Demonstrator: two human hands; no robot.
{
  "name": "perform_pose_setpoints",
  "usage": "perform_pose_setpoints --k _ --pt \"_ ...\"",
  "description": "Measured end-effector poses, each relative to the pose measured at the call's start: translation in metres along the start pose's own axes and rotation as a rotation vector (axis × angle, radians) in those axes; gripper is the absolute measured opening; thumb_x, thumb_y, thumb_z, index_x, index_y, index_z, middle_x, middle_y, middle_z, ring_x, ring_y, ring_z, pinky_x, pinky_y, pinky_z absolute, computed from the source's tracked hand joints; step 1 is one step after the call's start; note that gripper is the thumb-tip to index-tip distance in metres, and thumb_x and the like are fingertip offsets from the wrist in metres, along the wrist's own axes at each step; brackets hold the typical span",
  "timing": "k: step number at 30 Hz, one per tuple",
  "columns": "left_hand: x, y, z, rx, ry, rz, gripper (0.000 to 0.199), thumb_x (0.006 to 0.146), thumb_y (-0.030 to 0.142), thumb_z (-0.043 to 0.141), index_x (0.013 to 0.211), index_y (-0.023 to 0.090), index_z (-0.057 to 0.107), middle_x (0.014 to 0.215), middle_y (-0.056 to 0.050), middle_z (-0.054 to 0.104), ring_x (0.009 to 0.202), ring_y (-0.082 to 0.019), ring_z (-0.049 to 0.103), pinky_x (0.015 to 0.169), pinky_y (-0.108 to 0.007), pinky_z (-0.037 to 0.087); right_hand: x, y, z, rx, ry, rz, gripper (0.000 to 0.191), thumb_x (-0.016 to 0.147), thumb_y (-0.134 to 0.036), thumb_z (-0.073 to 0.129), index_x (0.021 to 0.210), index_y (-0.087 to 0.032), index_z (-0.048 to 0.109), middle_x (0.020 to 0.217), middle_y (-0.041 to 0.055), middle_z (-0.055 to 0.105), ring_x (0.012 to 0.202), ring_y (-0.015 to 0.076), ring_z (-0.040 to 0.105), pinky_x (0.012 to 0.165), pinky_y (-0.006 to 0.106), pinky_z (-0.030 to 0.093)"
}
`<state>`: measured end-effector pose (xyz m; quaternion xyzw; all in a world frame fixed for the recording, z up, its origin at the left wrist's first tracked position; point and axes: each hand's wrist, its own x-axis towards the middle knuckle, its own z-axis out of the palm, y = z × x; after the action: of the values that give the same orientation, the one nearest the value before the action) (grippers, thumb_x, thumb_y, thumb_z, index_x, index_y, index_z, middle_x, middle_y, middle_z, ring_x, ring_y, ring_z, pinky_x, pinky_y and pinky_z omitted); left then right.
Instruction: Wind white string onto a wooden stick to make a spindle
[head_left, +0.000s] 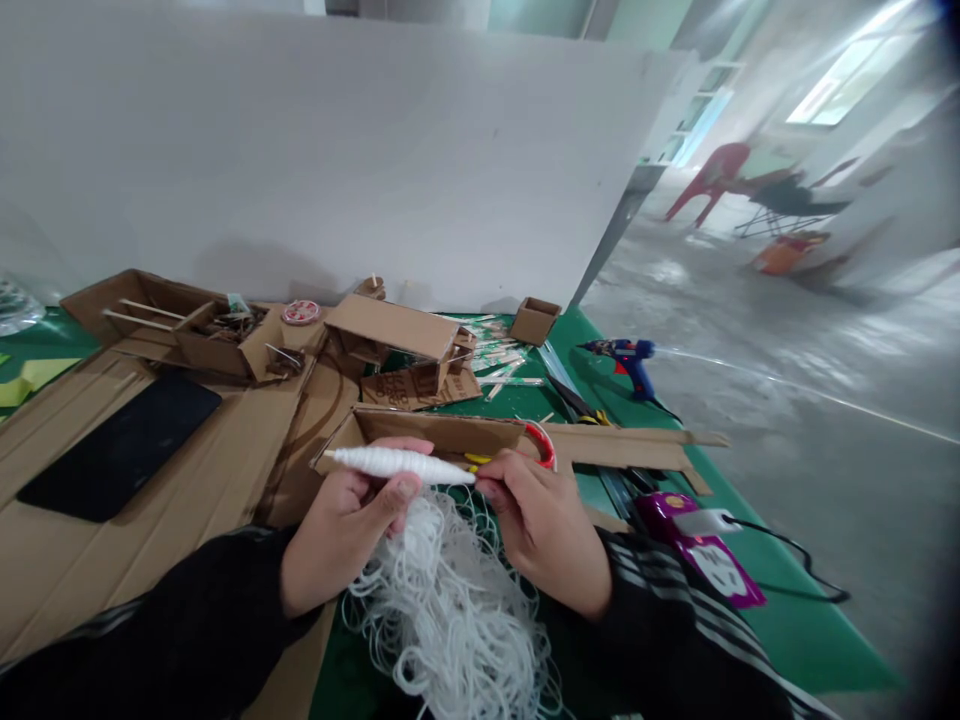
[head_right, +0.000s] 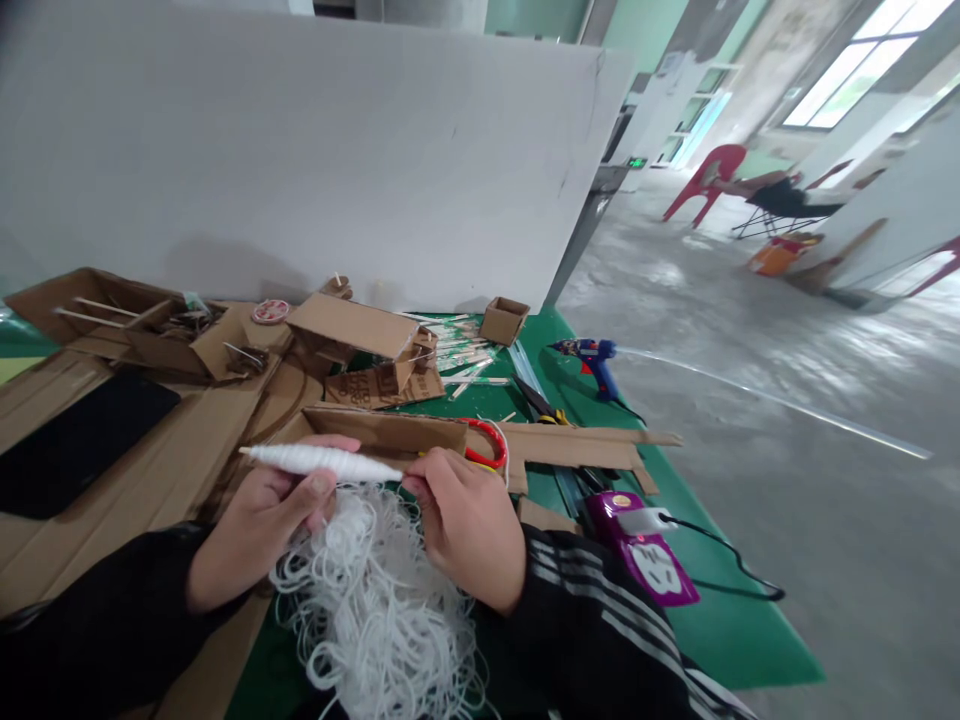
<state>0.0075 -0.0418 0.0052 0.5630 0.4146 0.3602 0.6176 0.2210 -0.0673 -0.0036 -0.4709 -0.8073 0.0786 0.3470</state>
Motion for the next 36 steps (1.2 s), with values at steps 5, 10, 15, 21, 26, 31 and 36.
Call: perform_pose_setpoints --k 5,10,15,21,26,31,36 --pt "0.0011 0.0008 -0.0006 0.046 0.031 0.026 0.041 0.09 0.04 0.057 0.121 0.014 0.054 0.055 0.008 0.049 0.053 -0.009 0.045 0.054 -0.022 0.039 0.0008 -0.0009 -0.0006 0.054 -0.055 0.08 0.003 0.093 -0.018 0.047 0.095 -0.02 0.049 0.083 0.0042 0.061 0.068 0.0162 0.057 0.058 0.027 0.041" --pt "0.0031 0.0015 -0.0008 0.066 0.034 0.057 0.035 0.086 0.039 0.061 0.112 0.016 0.061 0.058 0.006 0.05 0.053 -0.01 0.047 0.051 -0.021 0.039 -0.0002 0.0007 0.0001 0.03 -0.015 0.032 0.01 0.092 -0.011 0.044 0.09 -0.02 0.049 0.082 0.004 0.059 0.071 0.0168 0.055 0.062 0.029 0.041" --pt "0.005 0.0048 -0.0012 0.089 0.006 0.056 0.034 0.086 0.038 0.061 0.111 0.015 0.062 0.061 0.003 0.058 0.058 -0.012 0.053 0.055 -0.023 0.042 -0.0005 0.0004 0.0001 0.053 -0.035 0.043 0.009 0.095 -0.015 0.043 0.092 -0.019 0.05 0.079 0.0037 0.059 0.068 0.0166 0.054 0.061 0.029 0.04" --pt "0.0057 0.0032 -0.0021 0.047 -0.029 0.055 0.036 0.087 0.037 0.061 0.115 0.014 0.061 0.062 0.002 0.063 0.057 -0.012 0.052 0.056 -0.024 0.042 -0.0017 -0.0004 0.001 0.091 -0.009 0.073 0.009 0.091 -0.012 0.047 0.09 -0.021 0.048 0.085 0.0045 0.057 0.072 0.017 0.056 0.062 0.03 0.044" --pt "0.0042 -0.0012 -0.003 -0.06 -0.146 0.048 0.04 0.087 0.038 0.062 0.12 0.016 0.059 0.074 -0.003 0.07 0.068 -0.014 0.06 0.062 -0.024 0.047 -0.0019 0.0008 0.0012 0.097 0.071 -0.003 0.01 0.093 -0.012 0.047 0.092 -0.02 0.053 0.081 0.0043 0.059 0.073 0.0176 0.055 0.064 0.031 0.043" --pt "0.005 -0.0021 -0.0014 -0.104 -0.173 0.026 0.032 0.086 0.033 0.065 0.114 0.017 0.061 0.078 -0.002 0.072 0.069 -0.011 0.06 0.065 -0.02 0.049 -0.0025 -0.0003 0.0028 0.051 0.074 -0.022 0.011 0.094 -0.014 0.047 0.09 -0.019 0.056 0.074 0.0041 0.059 0.069 0.0179 0.052 0.062 0.032 0.041" --pt "0.0056 -0.0032 0.0002 -0.109 -0.147 -0.013 0.028 0.085 0.029 0.067 0.11 0.019 0.061 0.082 -0.002 0.074 0.073 -0.011 0.065 0.067 -0.019 0.05 -0.0023 -0.0008 0.0033 0.055 0.072 -0.029 0.012 0.094 -0.014 0.047 0.089 -0.018 0.057 0.073 0.0046 0.061 0.068 0.0178 0.053 0.061 0.031 0.041"
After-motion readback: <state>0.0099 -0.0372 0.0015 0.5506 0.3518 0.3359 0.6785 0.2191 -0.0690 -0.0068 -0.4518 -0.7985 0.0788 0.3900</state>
